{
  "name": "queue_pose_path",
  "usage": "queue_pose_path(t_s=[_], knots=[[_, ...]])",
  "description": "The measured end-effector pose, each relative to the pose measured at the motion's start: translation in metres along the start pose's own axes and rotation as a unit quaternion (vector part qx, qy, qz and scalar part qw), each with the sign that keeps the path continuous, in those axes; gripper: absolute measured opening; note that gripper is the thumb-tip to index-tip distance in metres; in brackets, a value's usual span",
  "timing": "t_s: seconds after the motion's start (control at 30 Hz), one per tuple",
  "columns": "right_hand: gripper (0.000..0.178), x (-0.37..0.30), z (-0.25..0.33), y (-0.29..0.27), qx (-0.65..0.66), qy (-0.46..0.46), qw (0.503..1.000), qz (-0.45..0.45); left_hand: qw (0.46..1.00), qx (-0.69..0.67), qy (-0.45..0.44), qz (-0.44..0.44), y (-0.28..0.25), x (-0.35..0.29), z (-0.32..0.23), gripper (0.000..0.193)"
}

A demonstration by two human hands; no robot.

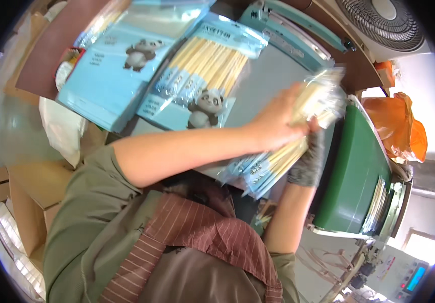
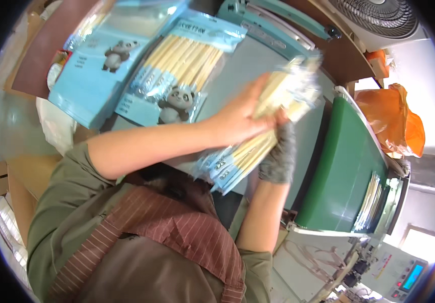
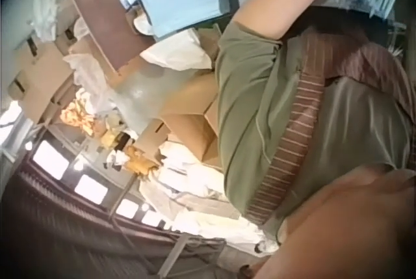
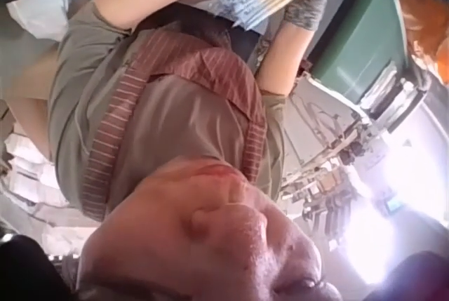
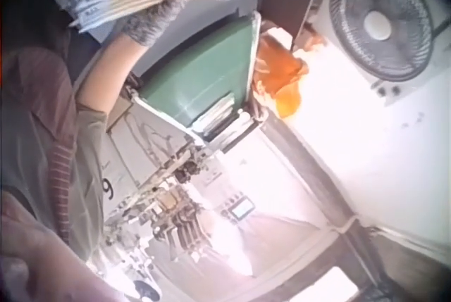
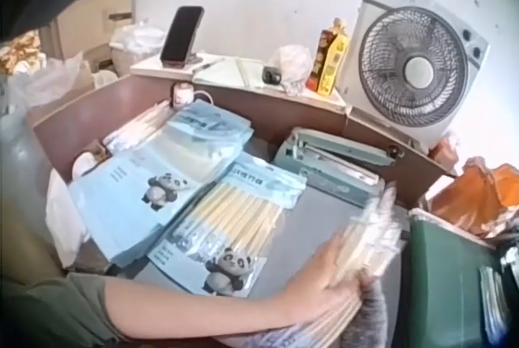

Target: Packaging bundles of chopsticks into plastic sleeves and boxes.

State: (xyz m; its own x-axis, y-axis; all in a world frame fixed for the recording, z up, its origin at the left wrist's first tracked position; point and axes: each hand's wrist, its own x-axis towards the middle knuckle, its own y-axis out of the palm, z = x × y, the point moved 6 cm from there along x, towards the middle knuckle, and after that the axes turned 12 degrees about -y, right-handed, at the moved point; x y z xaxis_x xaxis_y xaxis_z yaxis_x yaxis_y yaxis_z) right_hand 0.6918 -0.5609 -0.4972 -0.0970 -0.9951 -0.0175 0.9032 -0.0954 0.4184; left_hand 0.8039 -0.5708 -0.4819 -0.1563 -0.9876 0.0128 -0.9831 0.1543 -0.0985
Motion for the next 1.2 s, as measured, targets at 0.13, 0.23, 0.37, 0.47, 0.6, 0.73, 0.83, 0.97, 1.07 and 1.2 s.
queue_pose_path(t_s=[0.13, 0.23, 0.37, 0.47, 0.6, 0.73, 0.83, 0.97, 1.07, 1.2], knots=[[0.072, -0.014, 0.089, 0.032, -0.081, -0.232, 0.965, 0.088, 0.954, -0.011, 0.285, 0.092, -0.014, -0.022, -0.100, 0.101], [0.086, -0.013, 0.096, 0.015, -0.186, -0.318, 0.921, 0.128, 0.963, 0.015, 0.234, 0.130, -0.011, -0.020, -0.098, 0.115], [0.115, -0.025, 0.090, 0.037, -0.185, -0.264, 0.927, 0.193, 0.973, -0.103, 0.058, 0.196, -0.007, -0.018, -0.048, 0.115], [0.113, -0.028, 0.084, 0.036, -0.177, -0.280, 0.928, 0.173, 0.976, 0.012, 0.012, 0.216, 0.004, -0.018, -0.034, 0.096], [0.107, -0.069, 0.085, 0.039, -0.143, -0.312, 0.938, 0.055, 0.968, 0.001, 0.054, 0.246, -0.005, -0.060, -0.055, 0.073], [0.094, -0.080, 0.082, 0.060, -0.078, -0.205, 0.959, 0.179, 0.890, -0.172, -0.120, 0.405, 0.030, -0.118, 0.004, 0.059], [0.040, -0.067, 0.003, 0.019, 0.077, 0.093, 0.955, 0.272, 0.818, -0.319, -0.289, 0.382, 0.031, -0.143, 0.035, 0.059], [0.021, -0.082, -0.024, 0.046, 0.197, 0.134, 0.922, 0.304, 0.948, 0.232, -0.119, 0.181, -0.080, -0.153, -0.008, 0.041], [0.022, -0.085, -0.022, 0.063, 0.171, 0.158, 0.911, 0.341, 0.941, 0.244, 0.017, -0.236, -0.228, -0.171, -0.034, 0.020], [0.026, -0.087, -0.038, 0.077, 0.144, 0.161, 0.921, 0.325, 0.829, 0.534, 0.059, -0.156, -0.296, -0.162, -0.007, 0.052]])
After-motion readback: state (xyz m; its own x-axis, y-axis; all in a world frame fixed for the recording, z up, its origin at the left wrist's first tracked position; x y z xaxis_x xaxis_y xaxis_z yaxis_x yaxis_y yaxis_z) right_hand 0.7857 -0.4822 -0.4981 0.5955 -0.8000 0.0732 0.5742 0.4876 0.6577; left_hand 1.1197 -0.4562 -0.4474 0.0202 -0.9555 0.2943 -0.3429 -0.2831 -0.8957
